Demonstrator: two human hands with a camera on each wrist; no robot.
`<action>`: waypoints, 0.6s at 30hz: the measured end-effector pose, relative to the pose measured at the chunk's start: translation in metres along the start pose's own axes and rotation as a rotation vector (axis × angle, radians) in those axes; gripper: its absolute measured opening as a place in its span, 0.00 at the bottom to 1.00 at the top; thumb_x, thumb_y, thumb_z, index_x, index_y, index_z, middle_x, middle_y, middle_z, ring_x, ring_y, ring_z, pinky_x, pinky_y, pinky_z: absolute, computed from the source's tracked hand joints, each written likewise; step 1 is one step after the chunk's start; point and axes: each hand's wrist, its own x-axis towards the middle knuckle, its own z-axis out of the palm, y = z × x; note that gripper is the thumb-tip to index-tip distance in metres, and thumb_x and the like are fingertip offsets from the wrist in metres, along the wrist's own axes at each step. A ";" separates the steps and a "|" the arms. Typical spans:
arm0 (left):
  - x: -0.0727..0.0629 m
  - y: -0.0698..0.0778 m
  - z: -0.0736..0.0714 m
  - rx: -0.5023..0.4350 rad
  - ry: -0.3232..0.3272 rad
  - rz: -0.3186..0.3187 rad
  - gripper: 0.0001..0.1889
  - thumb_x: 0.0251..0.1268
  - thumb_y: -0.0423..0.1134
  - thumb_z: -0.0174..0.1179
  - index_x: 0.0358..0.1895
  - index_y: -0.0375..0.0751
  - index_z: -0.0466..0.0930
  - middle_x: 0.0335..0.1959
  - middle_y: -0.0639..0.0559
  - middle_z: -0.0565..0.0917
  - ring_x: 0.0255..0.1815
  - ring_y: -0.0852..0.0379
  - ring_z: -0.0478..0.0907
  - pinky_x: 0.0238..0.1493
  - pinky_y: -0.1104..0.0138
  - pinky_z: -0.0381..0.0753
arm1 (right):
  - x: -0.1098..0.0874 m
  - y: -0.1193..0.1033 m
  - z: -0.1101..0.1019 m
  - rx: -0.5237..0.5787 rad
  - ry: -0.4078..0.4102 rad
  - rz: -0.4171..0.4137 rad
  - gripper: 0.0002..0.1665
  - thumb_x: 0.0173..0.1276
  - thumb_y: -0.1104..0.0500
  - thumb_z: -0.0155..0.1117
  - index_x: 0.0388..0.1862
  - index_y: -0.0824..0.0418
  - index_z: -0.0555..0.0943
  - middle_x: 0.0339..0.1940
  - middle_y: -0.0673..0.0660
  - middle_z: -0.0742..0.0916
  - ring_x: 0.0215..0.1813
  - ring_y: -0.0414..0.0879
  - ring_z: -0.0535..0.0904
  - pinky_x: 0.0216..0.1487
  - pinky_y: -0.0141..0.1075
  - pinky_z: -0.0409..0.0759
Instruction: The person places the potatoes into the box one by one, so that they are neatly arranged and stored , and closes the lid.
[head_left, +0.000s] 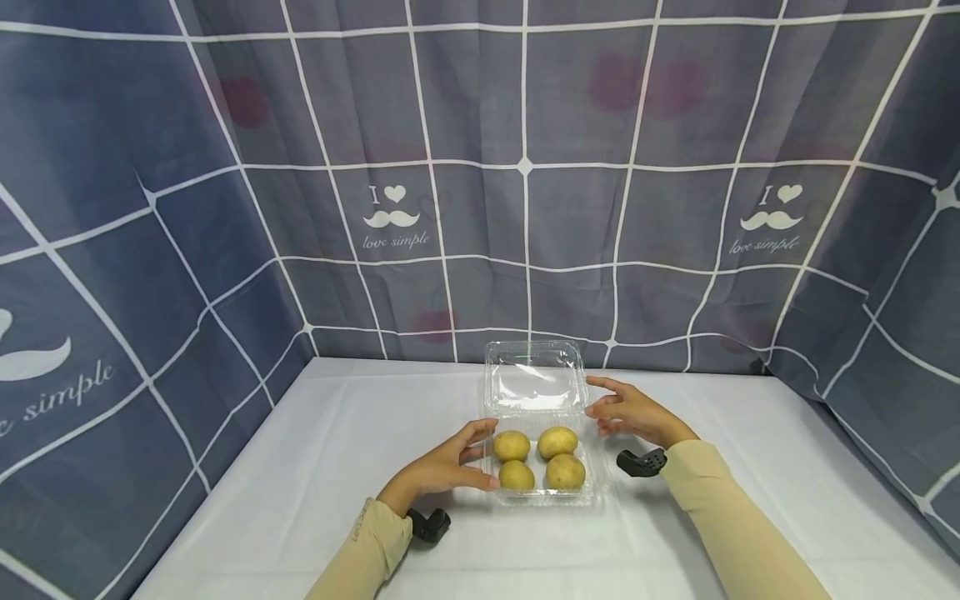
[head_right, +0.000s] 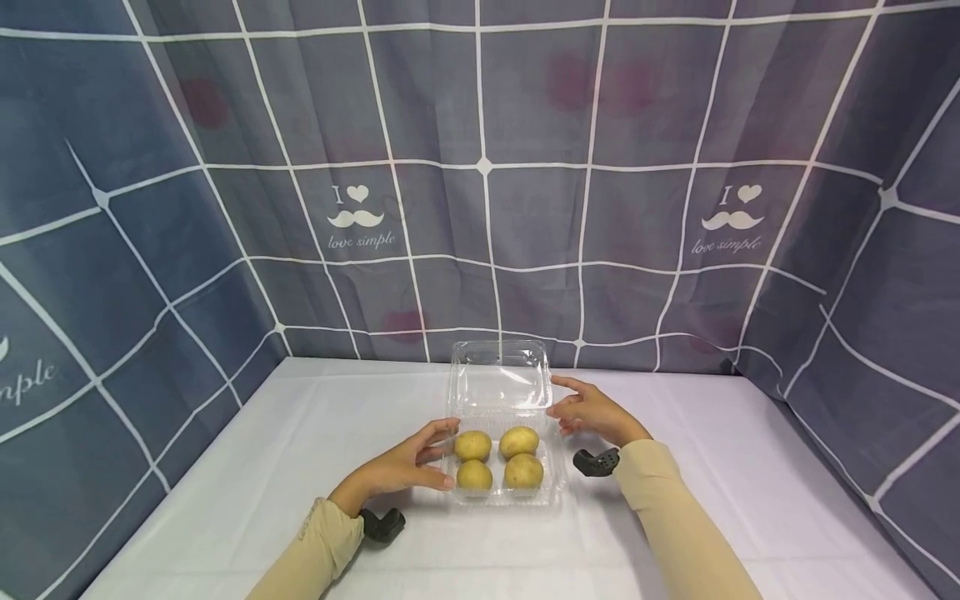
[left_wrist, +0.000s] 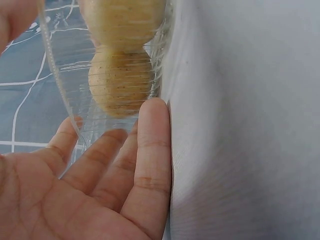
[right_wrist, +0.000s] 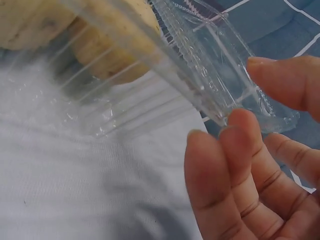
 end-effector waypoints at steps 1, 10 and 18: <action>0.000 0.000 0.000 0.001 -0.001 0.002 0.52 0.68 0.35 0.75 0.87 0.39 0.50 0.87 0.33 0.54 0.85 0.27 0.55 0.77 0.42 0.71 | 0.000 0.000 0.000 -0.009 0.001 0.002 0.50 0.75 0.68 0.66 0.86 0.74 0.50 0.39 0.56 0.85 0.34 0.45 0.83 0.42 0.38 0.88; 0.000 -0.001 0.001 -0.016 -0.014 0.016 0.52 0.68 0.35 0.75 0.88 0.39 0.50 0.87 0.35 0.55 0.86 0.29 0.55 0.78 0.44 0.70 | -0.004 0.000 0.001 -0.052 0.035 -0.028 0.49 0.77 0.66 0.67 0.87 0.73 0.53 0.39 0.55 0.86 0.38 0.44 0.81 0.40 0.36 0.87; -0.001 -0.003 0.002 -0.028 -0.025 0.029 0.52 0.68 0.37 0.75 0.88 0.37 0.49 0.87 0.34 0.54 0.86 0.29 0.55 0.78 0.44 0.71 | -0.013 -0.001 0.003 -0.066 0.036 -0.090 0.49 0.76 0.66 0.69 0.86 0.74 0.54 0.39 0.52 0.84 0.41 0.44 0.81 0.41 0.37 0.88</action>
